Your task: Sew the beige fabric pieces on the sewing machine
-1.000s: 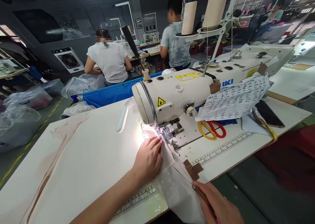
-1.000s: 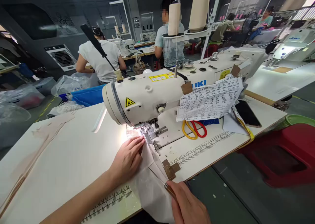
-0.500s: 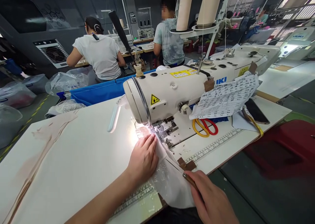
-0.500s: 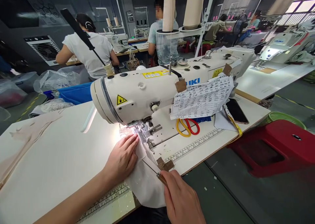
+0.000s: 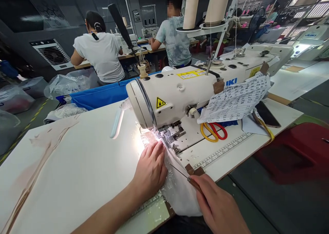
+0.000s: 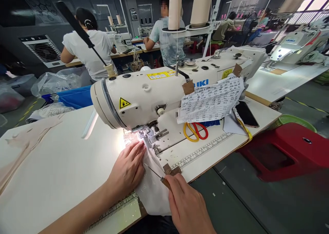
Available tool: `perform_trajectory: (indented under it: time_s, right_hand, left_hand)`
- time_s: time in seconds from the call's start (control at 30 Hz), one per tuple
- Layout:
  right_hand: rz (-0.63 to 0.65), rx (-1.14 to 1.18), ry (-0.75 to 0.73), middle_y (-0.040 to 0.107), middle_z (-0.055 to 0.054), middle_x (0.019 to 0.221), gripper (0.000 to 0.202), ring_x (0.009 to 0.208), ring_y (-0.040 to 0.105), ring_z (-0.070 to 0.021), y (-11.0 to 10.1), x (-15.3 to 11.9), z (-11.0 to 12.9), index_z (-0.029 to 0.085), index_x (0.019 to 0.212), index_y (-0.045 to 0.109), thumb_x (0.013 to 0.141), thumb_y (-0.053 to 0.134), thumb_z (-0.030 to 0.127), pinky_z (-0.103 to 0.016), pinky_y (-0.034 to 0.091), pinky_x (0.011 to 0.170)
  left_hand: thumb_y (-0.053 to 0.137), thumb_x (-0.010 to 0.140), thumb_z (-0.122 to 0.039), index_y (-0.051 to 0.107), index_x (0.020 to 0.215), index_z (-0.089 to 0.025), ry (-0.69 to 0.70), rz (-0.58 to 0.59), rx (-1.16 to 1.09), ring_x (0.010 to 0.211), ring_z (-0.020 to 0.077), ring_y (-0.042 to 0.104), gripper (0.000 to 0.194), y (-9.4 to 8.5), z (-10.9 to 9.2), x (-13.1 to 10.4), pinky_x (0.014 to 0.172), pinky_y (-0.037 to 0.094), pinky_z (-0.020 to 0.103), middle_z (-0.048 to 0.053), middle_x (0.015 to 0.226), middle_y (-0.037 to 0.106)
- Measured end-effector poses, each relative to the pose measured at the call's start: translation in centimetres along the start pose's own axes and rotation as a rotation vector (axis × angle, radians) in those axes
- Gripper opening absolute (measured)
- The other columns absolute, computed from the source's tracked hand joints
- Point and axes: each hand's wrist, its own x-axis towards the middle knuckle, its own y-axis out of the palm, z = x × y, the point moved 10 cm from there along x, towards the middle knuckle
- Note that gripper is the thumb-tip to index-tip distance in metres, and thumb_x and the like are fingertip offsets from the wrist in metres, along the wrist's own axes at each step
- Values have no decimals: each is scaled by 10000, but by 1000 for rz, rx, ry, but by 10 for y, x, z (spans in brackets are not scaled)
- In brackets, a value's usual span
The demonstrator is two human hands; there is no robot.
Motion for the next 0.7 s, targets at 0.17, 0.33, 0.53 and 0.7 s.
perform_trajectory:
  time_s: [0.17, 0.33, 0.53, 0.7]
  right_hand:
    - [-79, -50, -40, 680, -23, 804, 280, 560, 685, -131, -10, 9, 9, 218, 1080, 492, 923, 292, 101, -198, 501, 403]
    - [-115, -105, -86, 715, -61, 851, 278, 603, 710, -148, -13, 13, 16, 203, 1093, 493, 946, 272, 119, -198, 514, 417]
    - [-20, -81, -75, 716, -66, 952, 304, 750, 733, -173, 1, 12, 13, 211, 1150, 481, 911, 335, 94, -216, 552, 495]
    - [-41, -67, -68, 725, -74, 934, 288, 733, 736, -169, 3, 20, 16, 202, 1138, 511, 942, 314, 125, -217, 553, 478]
  left_hand:
    - [366, 895, -201, 542, 1279, -84, 48, 21, -3, 1257, 349, 455, 438, -2, -9, -2, 999, 444, 537, 188, 1321, 546]
    - [388, 882, -190, 553, 1257, -40, 82, 29, 36, 1227, 348, 488, 436, -6, -17, -3, 1002, 440, 510, 201, 1294, 571]
    - [390, 877, -201, 552, 1258, -33, 66, 37, 29, 1203, 360, 497, 447, -8, -16, -2, 977, 431, 538, 212, 1299, 566]
    - [382, 877, -196, 548, 1255, -19, 58, 24, 56, 1200, 357, 495, 450, -6, -12, -1, 1000, 400, 540, 215, 1296, 564]
